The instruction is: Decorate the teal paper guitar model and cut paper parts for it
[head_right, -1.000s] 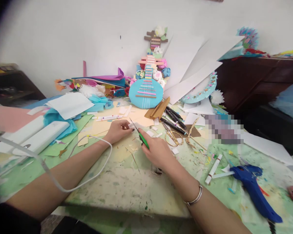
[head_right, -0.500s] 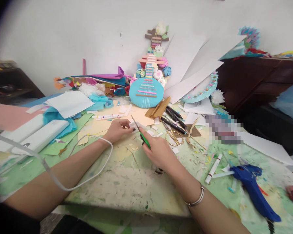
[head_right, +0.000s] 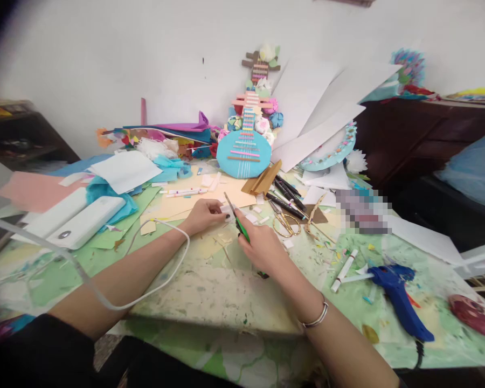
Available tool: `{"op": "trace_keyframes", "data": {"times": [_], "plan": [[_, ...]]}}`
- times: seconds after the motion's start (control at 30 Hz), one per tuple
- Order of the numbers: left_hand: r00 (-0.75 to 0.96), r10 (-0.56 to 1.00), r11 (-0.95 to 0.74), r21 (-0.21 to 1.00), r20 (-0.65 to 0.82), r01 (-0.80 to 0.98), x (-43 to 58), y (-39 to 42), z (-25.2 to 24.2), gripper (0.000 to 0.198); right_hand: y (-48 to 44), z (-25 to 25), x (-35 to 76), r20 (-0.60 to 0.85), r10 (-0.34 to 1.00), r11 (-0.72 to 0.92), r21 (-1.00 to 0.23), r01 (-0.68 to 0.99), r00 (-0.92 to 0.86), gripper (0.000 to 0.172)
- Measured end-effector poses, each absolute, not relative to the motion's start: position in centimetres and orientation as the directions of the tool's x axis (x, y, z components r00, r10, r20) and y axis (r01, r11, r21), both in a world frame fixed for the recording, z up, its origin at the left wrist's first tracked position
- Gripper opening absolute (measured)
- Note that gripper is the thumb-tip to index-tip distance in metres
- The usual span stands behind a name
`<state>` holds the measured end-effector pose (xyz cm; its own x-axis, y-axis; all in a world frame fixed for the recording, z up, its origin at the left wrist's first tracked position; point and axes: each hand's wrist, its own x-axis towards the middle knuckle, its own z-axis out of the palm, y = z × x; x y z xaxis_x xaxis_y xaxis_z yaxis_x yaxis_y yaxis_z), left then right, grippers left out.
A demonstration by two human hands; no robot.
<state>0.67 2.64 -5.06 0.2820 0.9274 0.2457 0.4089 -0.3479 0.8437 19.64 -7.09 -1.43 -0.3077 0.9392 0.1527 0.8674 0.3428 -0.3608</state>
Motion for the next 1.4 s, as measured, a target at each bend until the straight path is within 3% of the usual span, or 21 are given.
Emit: {"op": "trace_keyframes", "data": {"times": [0.8,1.4], "plan": [[0.308,0.896,-0.426,0.817,0.320,0.390,0.46,2.97,-5.74,0.018,-7.51,-0.89,18.98,0.076,0.953,0.303,-0.257,0.918,-0.293,0.062],[0.302,0.886,-0.457,0.773,0.352,0.441,0.76,2.65,-5.46,0.016,-7.16,-1.58,19.43,0.133,0.942,0.335,-0.375,0.865,-0.307,0.061]]}}
